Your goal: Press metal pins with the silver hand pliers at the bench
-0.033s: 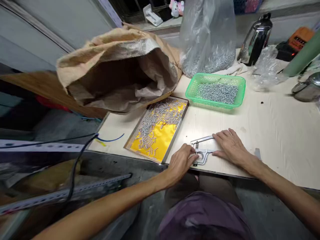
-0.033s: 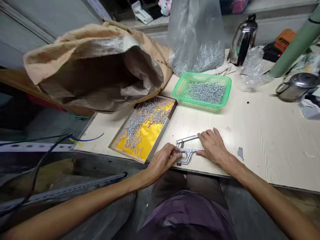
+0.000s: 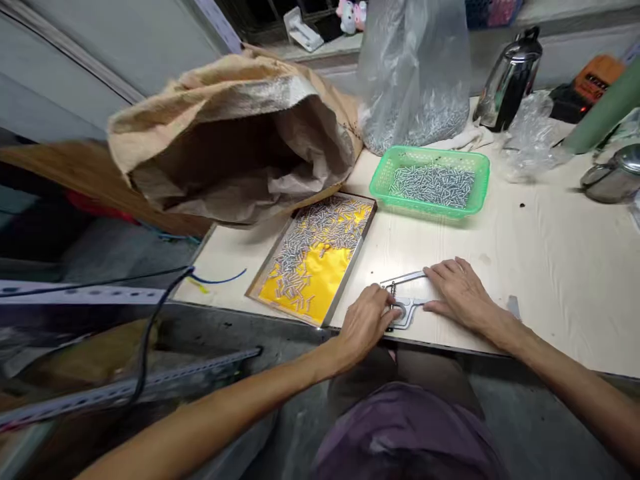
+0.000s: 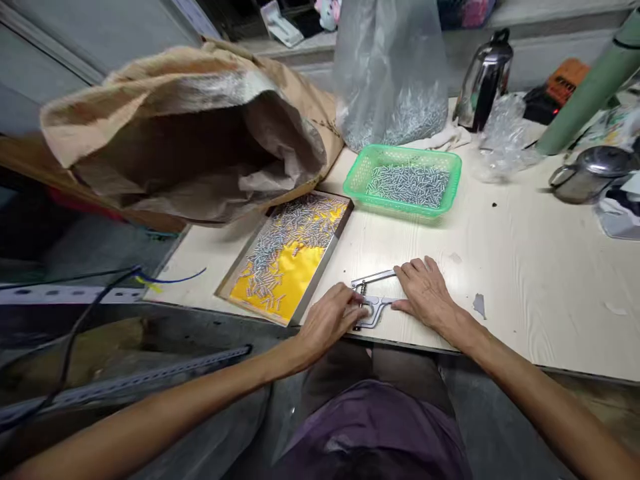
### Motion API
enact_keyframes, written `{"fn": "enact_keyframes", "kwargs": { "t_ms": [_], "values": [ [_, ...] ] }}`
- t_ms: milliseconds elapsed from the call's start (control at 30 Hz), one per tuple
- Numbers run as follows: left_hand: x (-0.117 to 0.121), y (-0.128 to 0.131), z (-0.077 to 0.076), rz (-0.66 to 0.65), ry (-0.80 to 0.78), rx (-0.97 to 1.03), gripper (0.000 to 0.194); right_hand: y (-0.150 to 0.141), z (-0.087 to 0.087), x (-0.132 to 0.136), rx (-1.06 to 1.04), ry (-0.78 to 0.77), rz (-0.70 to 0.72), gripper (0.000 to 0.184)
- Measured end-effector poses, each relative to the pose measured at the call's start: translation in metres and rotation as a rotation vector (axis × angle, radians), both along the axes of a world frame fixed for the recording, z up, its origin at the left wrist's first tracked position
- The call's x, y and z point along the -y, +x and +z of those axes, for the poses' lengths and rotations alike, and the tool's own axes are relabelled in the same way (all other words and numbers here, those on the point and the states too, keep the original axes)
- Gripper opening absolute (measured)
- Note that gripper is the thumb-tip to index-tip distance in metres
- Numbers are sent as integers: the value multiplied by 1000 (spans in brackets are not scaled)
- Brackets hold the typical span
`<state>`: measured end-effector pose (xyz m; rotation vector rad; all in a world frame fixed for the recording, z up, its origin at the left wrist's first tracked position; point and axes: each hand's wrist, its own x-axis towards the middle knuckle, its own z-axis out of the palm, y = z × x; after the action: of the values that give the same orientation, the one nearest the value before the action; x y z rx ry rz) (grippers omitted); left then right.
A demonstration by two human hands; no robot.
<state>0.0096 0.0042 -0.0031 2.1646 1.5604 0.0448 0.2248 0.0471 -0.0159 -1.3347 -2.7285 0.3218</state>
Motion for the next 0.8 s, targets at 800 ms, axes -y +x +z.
{"fn": "enact_keyframes", "kwargs": {
  "t_ms": [800],
  "values": [
    [-36,47,-20,-303,-18,110,15,-6,-16,35,30,51,-131,9]
  ]
}}
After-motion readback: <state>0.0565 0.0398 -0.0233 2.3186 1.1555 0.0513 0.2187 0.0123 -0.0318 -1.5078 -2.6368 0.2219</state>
